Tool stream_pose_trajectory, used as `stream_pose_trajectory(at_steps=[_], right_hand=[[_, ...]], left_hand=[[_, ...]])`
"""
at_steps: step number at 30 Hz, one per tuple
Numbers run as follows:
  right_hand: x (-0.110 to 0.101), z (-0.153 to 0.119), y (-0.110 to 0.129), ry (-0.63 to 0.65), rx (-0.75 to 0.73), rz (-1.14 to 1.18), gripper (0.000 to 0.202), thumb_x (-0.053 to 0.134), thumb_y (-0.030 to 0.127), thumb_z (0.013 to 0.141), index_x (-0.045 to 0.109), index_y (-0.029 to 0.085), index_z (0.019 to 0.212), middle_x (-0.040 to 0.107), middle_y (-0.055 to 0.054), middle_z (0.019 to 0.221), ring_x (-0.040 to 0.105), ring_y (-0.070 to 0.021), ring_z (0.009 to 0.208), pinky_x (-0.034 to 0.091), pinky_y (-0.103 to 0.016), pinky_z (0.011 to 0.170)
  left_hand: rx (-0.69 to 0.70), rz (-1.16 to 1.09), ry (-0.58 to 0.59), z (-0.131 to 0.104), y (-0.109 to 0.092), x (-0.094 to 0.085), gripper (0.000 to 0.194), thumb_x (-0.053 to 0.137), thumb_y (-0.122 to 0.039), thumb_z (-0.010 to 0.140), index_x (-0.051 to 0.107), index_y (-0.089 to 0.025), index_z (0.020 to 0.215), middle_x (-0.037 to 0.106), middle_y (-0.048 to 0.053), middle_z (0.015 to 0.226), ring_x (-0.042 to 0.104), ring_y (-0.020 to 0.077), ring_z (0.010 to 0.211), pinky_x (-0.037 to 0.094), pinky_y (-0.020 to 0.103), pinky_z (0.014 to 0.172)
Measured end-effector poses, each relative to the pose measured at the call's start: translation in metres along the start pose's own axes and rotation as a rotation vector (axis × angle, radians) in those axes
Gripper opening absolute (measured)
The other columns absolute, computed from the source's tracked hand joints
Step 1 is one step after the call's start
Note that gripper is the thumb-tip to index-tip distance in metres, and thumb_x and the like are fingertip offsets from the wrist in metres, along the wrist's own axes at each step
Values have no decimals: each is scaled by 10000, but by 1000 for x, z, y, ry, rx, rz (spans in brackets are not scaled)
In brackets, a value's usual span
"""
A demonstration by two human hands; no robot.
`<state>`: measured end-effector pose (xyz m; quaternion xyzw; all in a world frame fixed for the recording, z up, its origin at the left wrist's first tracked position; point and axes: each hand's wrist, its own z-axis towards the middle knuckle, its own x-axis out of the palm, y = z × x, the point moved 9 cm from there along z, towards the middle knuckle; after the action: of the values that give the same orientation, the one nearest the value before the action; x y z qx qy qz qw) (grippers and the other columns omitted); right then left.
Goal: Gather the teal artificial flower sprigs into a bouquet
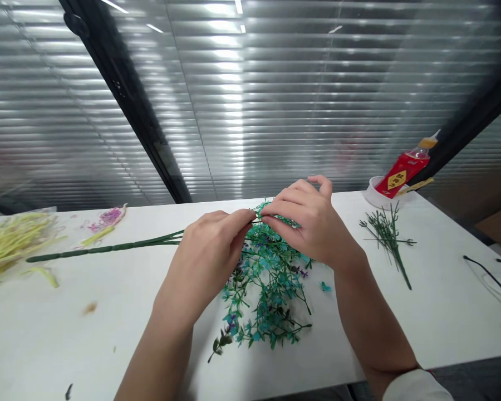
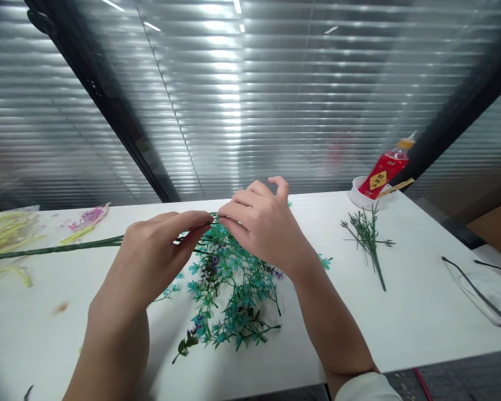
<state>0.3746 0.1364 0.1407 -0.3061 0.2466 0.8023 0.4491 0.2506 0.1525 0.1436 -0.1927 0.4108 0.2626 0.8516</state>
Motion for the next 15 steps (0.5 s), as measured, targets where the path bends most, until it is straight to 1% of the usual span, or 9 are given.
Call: stream_pose_trajectory(at_steps=[5, 9, 15], right_hand=[[-1, -1, -1, 0, 7, 6, 159, 568, 287, 985, 692, 265, 889, 711, 38, 858, 597, -160, 887, 207, -455, 1077], [-3, -1, -2, -23, 13, 15, 144, 580, 277, 976, 687, 264, 879, 708, 43, 847, 601, -160, 884, 197, -460, 1083], [-2, 0, 1, -3, 4, 32, 156, 574, 275, 979, 692, 256, 879, 712, 34, 843, 604, -159, 874, 218, -451, 1075]], left_hand=[[17, 13, -28, 0, -2, -2, 164, 523, -146, 950, 680, -196, 957, 739, 16, 826, 635, 130, 623, 416, 249, 559], [31, 17, -38, 0, -3, -3, 156, 533, -139, 942, 677, -195, 951, 742, 17, 826, 646, 136, 626, 414, 250, 554], [54, 16, -44, -1, -5, -3, 157, 533, -123, 938, 672, -195, 955, 755, 30, 882, 680, 156, 689, 420, 255, 562]])
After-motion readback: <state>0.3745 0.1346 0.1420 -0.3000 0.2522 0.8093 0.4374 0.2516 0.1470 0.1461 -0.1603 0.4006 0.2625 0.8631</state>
